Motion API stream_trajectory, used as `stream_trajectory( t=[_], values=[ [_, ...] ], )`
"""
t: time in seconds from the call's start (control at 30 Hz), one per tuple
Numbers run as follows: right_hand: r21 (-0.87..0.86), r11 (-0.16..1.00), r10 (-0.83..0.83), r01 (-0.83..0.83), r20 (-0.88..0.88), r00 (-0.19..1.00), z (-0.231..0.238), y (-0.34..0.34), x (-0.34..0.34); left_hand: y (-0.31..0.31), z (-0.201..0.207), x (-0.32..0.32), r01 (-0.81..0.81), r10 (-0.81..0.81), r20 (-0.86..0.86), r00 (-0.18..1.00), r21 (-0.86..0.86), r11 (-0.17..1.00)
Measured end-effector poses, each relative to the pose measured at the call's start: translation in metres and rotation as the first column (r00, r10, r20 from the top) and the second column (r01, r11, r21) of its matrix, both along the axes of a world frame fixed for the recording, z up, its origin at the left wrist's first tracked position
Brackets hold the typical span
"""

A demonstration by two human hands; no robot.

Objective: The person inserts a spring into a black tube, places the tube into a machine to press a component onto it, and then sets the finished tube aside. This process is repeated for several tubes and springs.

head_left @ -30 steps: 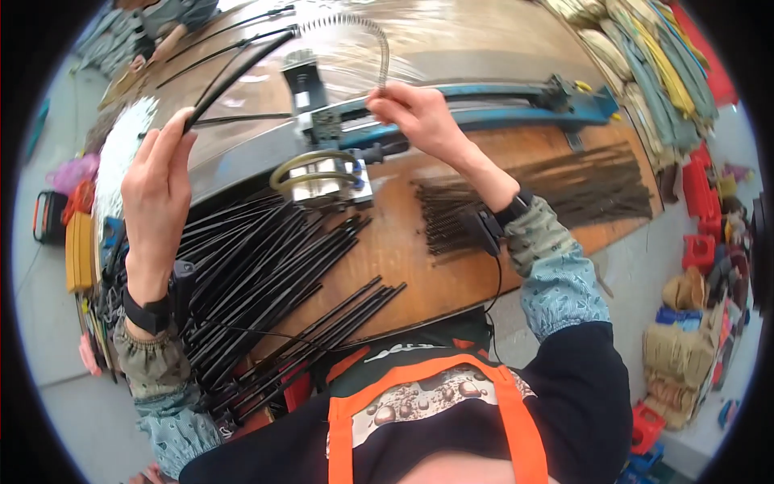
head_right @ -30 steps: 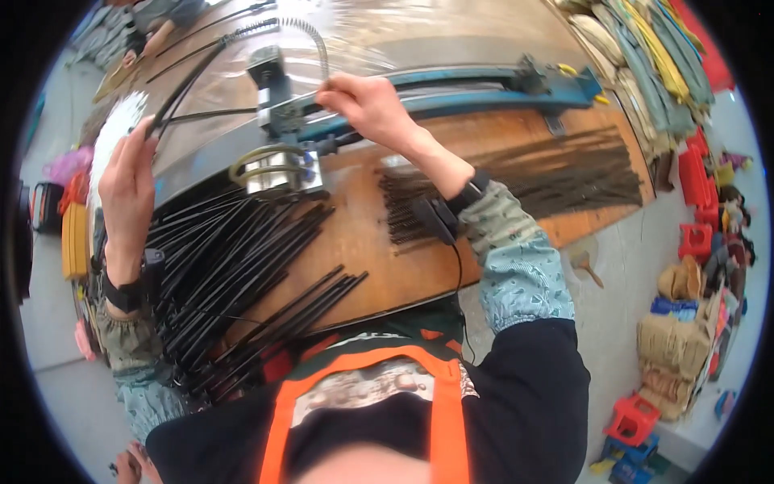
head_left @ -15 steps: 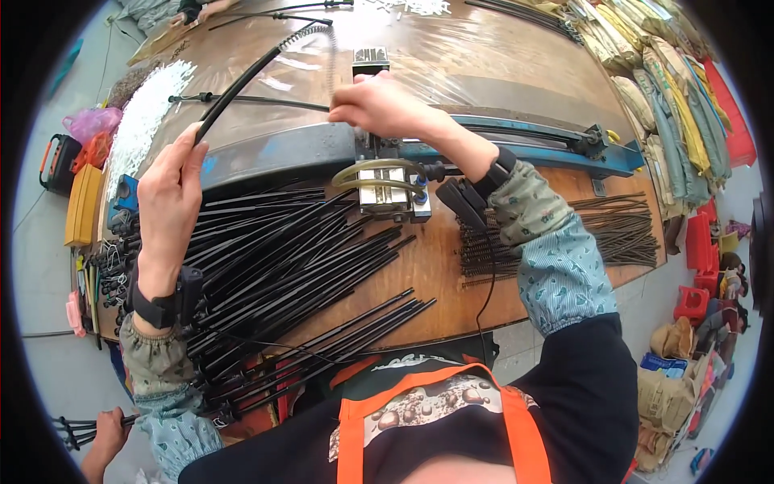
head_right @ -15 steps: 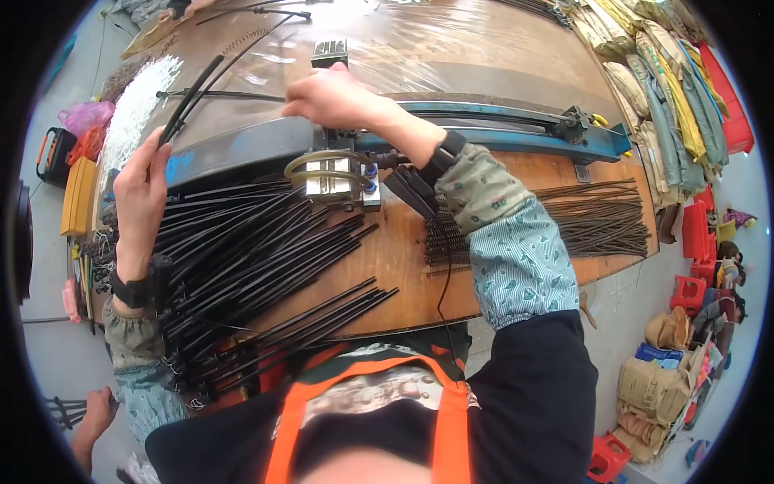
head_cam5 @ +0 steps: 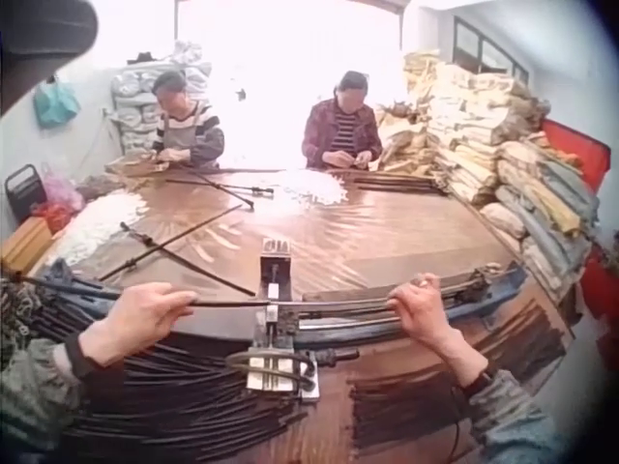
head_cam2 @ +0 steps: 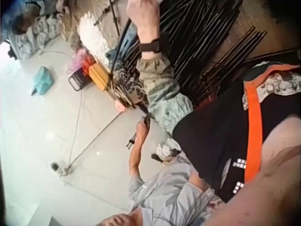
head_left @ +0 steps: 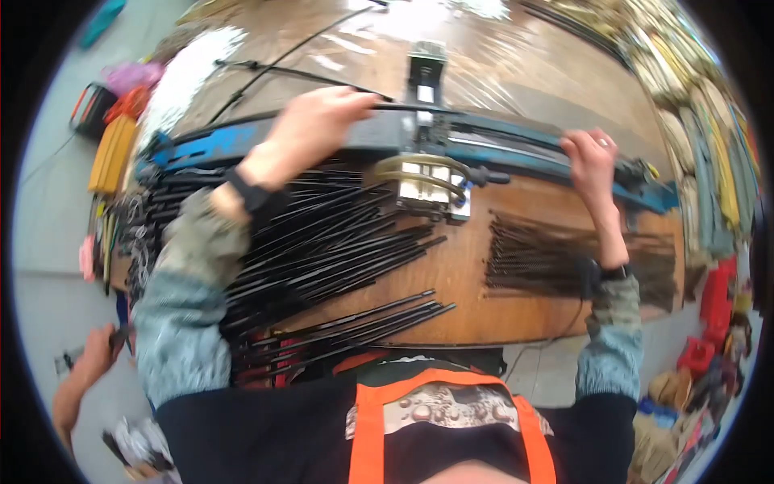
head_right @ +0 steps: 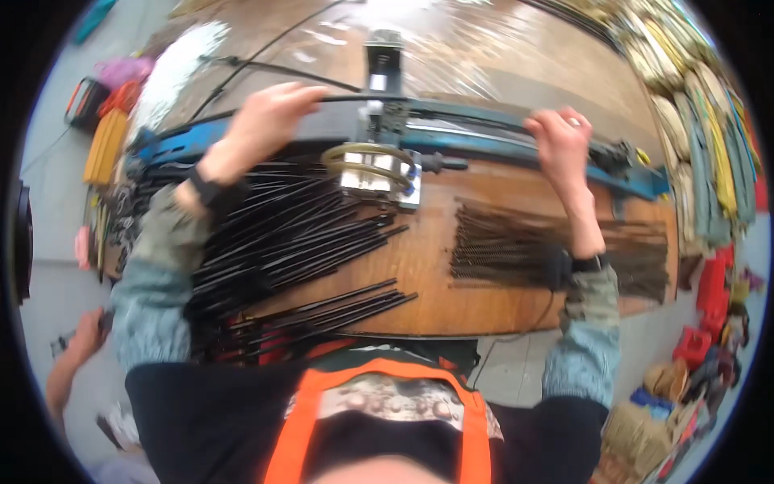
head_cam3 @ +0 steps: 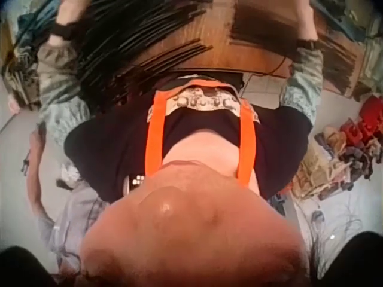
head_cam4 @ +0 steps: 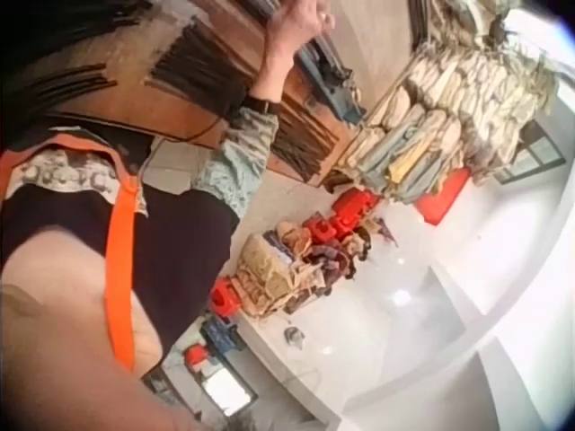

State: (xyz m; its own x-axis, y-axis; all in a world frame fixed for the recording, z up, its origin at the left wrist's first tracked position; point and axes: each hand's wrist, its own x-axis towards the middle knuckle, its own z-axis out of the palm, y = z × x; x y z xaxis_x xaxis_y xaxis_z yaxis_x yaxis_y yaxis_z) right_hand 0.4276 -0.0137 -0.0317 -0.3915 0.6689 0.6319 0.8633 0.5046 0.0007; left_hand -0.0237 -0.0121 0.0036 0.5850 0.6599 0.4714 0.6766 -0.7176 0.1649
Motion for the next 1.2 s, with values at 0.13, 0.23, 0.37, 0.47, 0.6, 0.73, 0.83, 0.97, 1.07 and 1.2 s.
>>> stream_trajectory(
  t=[0.13, 0.23, 0.37, 0.47, 0.6, 0.73, 0.83, 0.97, 1.07, 1.2],
  values=[
    [-0.077, 0.997, 0.000, -0.003, -0.039, 0.999, 0.004, -0.004, 0.005, 0.023, -0.016, 0.030, -0.030, 0.027, -0.089, 0.996, -0.034, 0.999],
    [-0.115, 0.993, 0.016, -0.025, -0.079, 0.997, -0.003, -0.006, 0.001, 0.017, -0.012, 0.026, -0.117, 0.108, -0.073, 0.991, -0.133, 0.984],
    [-0.110, 0.992, 0.042, -0.054, -0.106, 0.993, -0.010, 0.002, -0.006, 0.023, -0.019, 0.017, -0.091, 0.085, -0.040, 0.996, -0.197, 0.976],
    [-0.102, 0.993, 0.048, -0.060, -0.114, 0.992, -0.011, 0.004, -0.008, 0.024, -0.023, 0.020, -0.058, 0.061, 0.011, 0.998, -0.176, 0.983],
    [-0.112, 0.992, 0.039, -0.053, -0.126, 0.991, -0.012, 0.003, -0.008, 0.016, -0.030, 0.027, -0.055, 0.069, 0.140, 0.988, -0.099, 0.994],
    [-0.153, 0.988, 0.016, -0.035, -0.122, 0.992, -0.012, 0.001, -0.005, 0.015, -0.034, 0.027, -0.062, 0.070, 0.228, 0.971, -0.042, 0.997],
    [-0.198, 0.980, -0.045, 0.022, -0.109, 0.993, -0.015, -0.006, 0.003, 0.018, -0.032, 0.031, -0.041, 0.048, 0.215, 0.975, -0.037, 0.998],
    [-0.016, 1.000, 0.015, -0.014, 0.057, 0.998, -0.004, -0.039, -0.034, 0.027, -0.030, 0.036, -0.093, 0.092, -0.015, 0.996, -0.183, 0.979],
    [-0.036, 0.985, 0.166, -0.166, -0.006, 0.986, -0.010, -0.069, -0.056, 0.023, -0.034, 0.037, -0.170, 0.164, -0.052, 0.985, -0.153, 0.974],
    [-0.141, 0.980, 0.116, -0.140, -0.168, 0.979, -0.017, -0.088, -0.053, 0.025, -0.027, 0.046, -0.194, 0.175, -0.124, 0.977, -0.157, 0.968]
  ],
)
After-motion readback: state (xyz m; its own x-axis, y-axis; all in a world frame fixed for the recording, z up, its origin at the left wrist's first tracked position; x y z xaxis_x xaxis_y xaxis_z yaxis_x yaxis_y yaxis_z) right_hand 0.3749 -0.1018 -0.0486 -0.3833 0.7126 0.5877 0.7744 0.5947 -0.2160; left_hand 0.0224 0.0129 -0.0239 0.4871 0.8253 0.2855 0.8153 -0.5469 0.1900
